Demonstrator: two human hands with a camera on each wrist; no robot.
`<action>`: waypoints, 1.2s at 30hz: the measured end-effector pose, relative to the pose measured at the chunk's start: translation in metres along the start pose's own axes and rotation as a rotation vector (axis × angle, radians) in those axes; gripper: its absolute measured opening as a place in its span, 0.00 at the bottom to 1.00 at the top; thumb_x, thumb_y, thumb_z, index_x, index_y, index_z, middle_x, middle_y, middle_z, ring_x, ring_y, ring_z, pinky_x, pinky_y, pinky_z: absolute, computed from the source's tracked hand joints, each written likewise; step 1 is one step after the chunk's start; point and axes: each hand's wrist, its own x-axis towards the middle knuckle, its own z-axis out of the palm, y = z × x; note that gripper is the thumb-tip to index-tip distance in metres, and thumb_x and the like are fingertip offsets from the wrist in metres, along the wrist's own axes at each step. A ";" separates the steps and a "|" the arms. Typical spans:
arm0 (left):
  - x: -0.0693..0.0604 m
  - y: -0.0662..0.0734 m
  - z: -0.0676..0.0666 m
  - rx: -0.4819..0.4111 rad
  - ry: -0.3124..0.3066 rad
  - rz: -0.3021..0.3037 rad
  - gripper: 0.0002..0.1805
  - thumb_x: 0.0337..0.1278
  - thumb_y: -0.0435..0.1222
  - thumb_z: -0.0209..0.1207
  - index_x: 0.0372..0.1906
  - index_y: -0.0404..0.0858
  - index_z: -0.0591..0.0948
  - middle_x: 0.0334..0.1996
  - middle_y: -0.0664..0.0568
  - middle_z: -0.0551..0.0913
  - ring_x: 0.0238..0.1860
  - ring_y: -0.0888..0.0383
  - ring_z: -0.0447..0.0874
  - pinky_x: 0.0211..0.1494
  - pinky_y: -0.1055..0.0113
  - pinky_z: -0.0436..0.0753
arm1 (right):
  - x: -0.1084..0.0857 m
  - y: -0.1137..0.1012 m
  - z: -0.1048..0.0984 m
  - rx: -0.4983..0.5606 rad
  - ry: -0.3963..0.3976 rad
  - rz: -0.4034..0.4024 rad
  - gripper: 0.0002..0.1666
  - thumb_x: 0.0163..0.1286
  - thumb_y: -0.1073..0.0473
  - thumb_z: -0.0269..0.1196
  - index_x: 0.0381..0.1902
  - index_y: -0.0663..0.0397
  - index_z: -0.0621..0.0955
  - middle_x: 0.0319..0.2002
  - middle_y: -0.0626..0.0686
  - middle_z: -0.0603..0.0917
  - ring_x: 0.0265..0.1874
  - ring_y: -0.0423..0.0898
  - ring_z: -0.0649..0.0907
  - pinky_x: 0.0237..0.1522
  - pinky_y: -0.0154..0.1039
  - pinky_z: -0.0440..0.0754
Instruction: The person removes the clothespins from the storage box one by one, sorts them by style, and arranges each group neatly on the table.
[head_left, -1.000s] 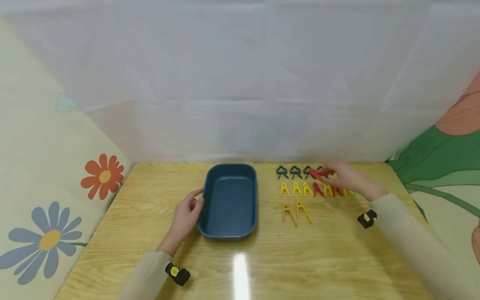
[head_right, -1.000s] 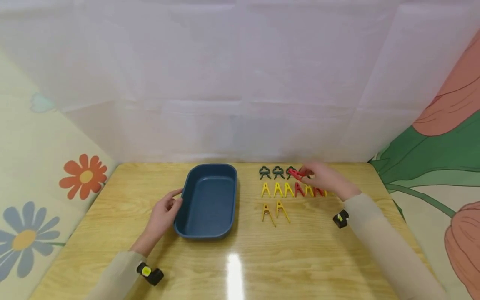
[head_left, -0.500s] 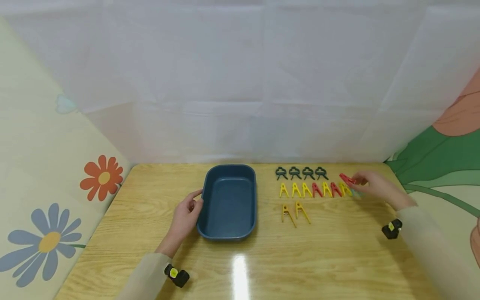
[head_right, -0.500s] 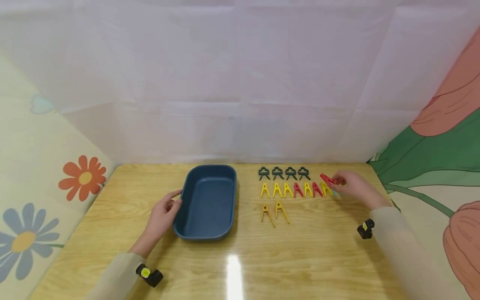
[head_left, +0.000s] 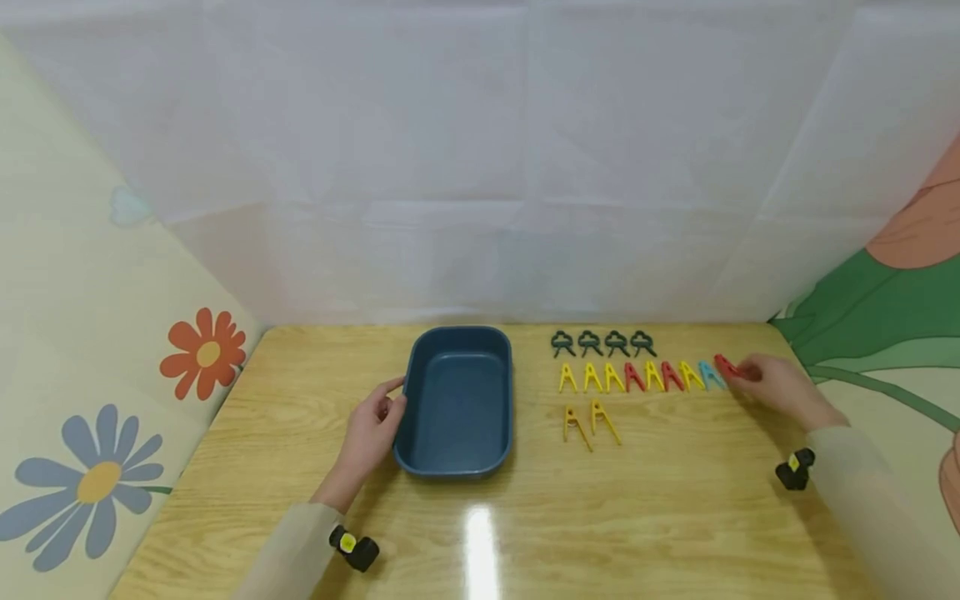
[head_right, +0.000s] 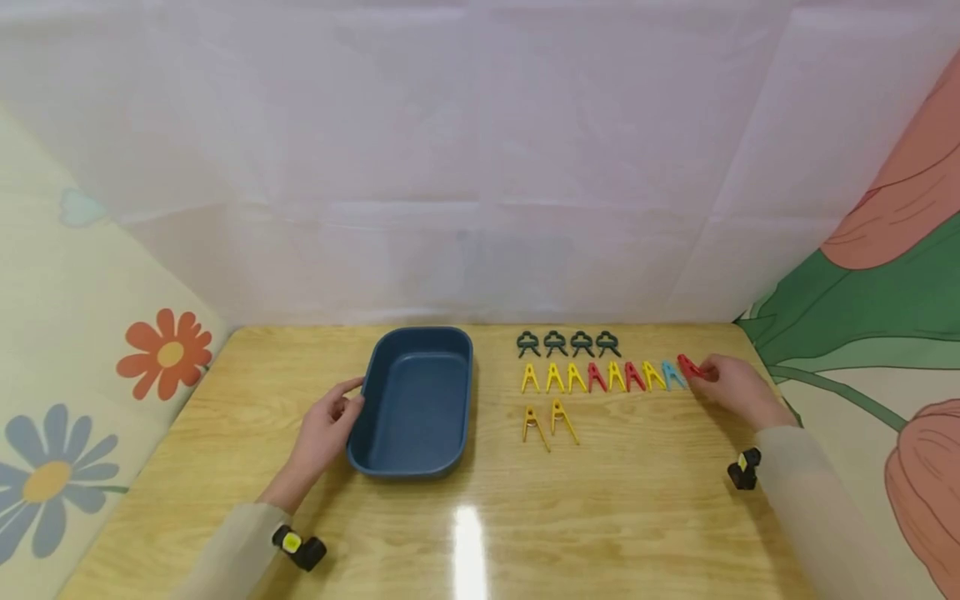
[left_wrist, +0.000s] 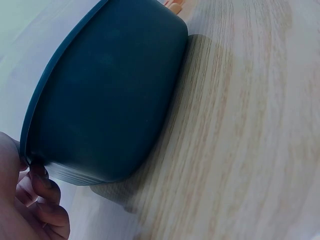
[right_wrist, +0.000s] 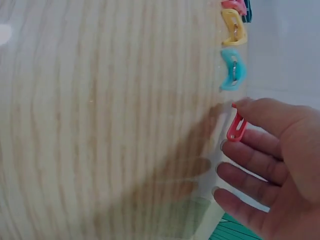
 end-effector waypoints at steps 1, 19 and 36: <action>0.000 0.000 0.000 -0.002 0.001 0.003 0.19 0.77 0.32 0.55 0.65 0.30 0.79 0.22 0.53 0.72 0.21 0.64 0.66 0.27 0.70 0.67 | 0.000 0.001 0.000 0.001 -0.002 0.009 0.21 0.73 0.57 0.65 0.46 0.76 0.80 0.40 0.68 0.86 0.41 0.64 0.85 0.46 0.61 0.81; -0.002 0.003 0.000 -0.015 -0.005 -0.003 0.19 0.77 0.33 0.55 0.66 0.30 0.79 0.22 0.52 0.72 0.21 0.64 0.66 0.28 0.70 0.67 | -0.006 0.000 0.004 -0.004 -0.020 0.073 0.23 0.75 0.55 0.64 0.47 0.76 0.81 0.41 0.69 0.86 0.40 0.63 0.84 0.44 0.60 0.81; 0.000 0.003 -0.018 0.025 -0.023 -0.016 0.20 0.81 0.36 0.49 0.67 0.30 0.77 0.26 0.46 0.79 0.22 0.63 0.72 0.27 0.69 0.73 | -0.019 0.005 -0.001 0.010 0.028 0.049 0.29 0.83 0.50 0.54 0.52 0.78 0.80 0.45 0.72 0.84 0.41 0.64 0.84 0.42 0.61 0.81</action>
